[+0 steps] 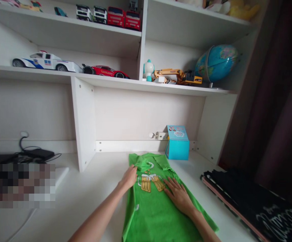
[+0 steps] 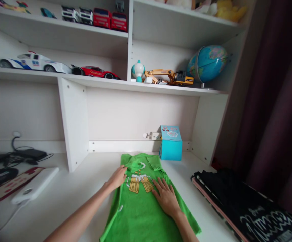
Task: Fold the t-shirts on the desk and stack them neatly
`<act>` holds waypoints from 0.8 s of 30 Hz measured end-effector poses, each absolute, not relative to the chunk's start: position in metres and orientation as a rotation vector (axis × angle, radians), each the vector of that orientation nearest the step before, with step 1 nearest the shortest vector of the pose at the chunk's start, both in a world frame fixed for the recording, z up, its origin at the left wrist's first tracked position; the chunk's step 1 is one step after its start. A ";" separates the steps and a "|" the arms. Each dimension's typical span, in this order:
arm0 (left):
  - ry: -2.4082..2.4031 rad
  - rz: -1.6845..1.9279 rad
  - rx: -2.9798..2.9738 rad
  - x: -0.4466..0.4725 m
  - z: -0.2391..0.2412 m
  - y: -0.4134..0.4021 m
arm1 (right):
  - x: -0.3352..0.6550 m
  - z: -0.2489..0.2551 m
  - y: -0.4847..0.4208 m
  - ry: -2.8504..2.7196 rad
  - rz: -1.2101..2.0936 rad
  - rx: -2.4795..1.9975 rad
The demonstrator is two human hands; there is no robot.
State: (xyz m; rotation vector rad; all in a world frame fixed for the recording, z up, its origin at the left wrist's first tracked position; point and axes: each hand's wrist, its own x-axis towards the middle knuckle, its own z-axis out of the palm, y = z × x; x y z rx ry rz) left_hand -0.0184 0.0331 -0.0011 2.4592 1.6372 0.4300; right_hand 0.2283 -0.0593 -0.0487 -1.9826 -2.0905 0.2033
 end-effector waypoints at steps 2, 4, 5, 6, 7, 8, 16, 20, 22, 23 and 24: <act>1.849 0.465 2.345 -0.048 0.009 0.039 | 0.229 -0.048 -0.059 -2.089 0.208 -1.991; 2.062 0.432 2.198 -0.082 0.021 0.042 | 0.229 -0.048 -0.059 -2.084 0.204 -2.002; 2.147 0.396 2.131 -0.097 0.026 0.042 | 0.228 -0.048 -0.059 -2.085 0.197 -2.005; 2.219 0.362 2.072 -0.109 0.031 0.042 | 0.228 -0.049 -0.058 -2.086 0.187 -2.010; 2.284 0.340 2.030 -0.116 0.035 0.041 | 0.227 -0.050 -0.057 -2.089 0.180 -2.015; 2.322 0.341 2.027 -0.118 0.037 0.040 | 0.226 -0.051 -0.056 -2.091 0.175 -2.021; 1.680 0.443 2.498 -0.036 -0.012 0.028 | 0.224 -0.057 -0.065 -2.112 0.223 -2.025; 1.762 0.305 2.450 -0.038 -0.046 0.033 | 0.233 -0.039 -0.069 -2.173 0.348 -1.927; 1.772 0.288 2.454 -0.043 -0.051 0.035 | 0.237 -0.025 -0.055 -2.212 0.391 -1.862; 1.780 0.279 2.451 -0.044 -0.051 0.036 | 0.237 -0.019 -0.045 -2.214 0.392 -1.850; 1.787 0.270 2.447 -0.044 -0.050 0.036 | 0.237 -0.014 -0.032 -2.200 0.382 -1.855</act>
